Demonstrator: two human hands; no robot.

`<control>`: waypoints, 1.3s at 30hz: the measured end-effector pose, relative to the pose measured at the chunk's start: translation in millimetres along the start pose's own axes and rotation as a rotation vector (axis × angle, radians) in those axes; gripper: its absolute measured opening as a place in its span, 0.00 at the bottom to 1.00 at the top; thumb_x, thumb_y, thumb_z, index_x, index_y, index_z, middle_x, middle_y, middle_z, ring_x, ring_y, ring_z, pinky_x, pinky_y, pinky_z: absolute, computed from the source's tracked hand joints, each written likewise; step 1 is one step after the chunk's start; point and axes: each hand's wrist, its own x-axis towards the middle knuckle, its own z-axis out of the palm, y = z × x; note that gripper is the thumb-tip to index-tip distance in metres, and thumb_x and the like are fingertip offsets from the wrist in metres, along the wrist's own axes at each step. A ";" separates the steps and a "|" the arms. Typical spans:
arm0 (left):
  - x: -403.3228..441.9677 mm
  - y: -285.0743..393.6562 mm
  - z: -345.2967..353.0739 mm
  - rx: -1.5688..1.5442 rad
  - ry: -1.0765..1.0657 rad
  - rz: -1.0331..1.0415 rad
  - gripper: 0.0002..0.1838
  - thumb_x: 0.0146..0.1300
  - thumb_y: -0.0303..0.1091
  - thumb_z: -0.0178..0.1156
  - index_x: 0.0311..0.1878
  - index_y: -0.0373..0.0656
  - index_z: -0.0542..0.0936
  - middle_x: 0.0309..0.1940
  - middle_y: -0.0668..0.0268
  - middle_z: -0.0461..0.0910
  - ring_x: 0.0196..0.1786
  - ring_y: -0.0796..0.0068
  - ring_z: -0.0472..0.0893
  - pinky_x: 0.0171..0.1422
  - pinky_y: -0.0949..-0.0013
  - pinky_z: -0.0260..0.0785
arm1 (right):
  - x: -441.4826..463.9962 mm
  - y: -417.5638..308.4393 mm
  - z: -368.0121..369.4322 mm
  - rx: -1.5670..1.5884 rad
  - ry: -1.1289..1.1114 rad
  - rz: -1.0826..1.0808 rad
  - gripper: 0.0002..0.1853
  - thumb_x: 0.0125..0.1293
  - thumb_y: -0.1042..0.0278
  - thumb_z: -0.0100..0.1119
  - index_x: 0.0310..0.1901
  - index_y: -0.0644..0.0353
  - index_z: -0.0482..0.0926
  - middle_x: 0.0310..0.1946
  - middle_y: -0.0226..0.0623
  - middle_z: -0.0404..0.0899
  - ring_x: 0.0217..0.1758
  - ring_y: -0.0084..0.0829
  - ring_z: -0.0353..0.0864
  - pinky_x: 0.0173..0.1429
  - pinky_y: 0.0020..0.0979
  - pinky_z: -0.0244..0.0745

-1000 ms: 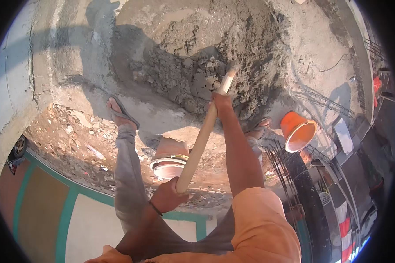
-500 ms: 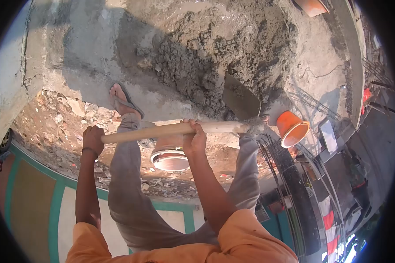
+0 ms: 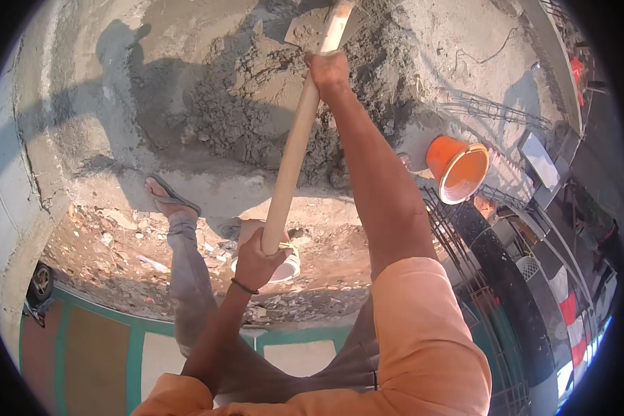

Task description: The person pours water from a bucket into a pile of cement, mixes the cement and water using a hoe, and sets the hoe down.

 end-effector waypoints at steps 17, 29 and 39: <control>-70.9 20.3 -77.3 0.387 -0.429 -0.289 0.26 0.47 0.44 0.73 0.46 0.42 0.77 0.35 0.49 0.83 0.40 0.44 0.82 0.45 0.50 0.74 | -76.5 199.2 -31.2 0.280 0.061 0.559 0.10 0.58 0.74 0.61 0.41 0.65 0.73 0.25 0.39 0.72 0.24 0.34 0.77 0.28 0.41 0.77; 18.5 -210.6 -301.2 1.019 0.137 0.011 0.05 0.51 0.25 0.61 0.32 0.45 0.79 0.37 0.60 0.77 0.50 0.55 0.75 0.58 0.53 0.65 | -277.0 182.9 92.2 0.988 0.095 0.407 0.09 0.59 0.79 0.60 0.39 0.59 0.73 0.39 0.36 0.76 0.49 0.38 0.77 0.64 0.42 0.70; -65.5 15.2 -123.7 0.625 -0.211 -0.310 0.18 0.52 0.44 0.68 0.39 0.41 0.81 0.30 0.54 0.84 0.34 0.49 0.84 0.42 0.53 0.76 | -60.7 187.2 58.3 0.498 0.054 0.521 0.07 0.59 0.72 0.55 0.38 0.65 0.76 0.26 0.39 0.74 0.19 0.34 0.73 0.24 0.37 0.73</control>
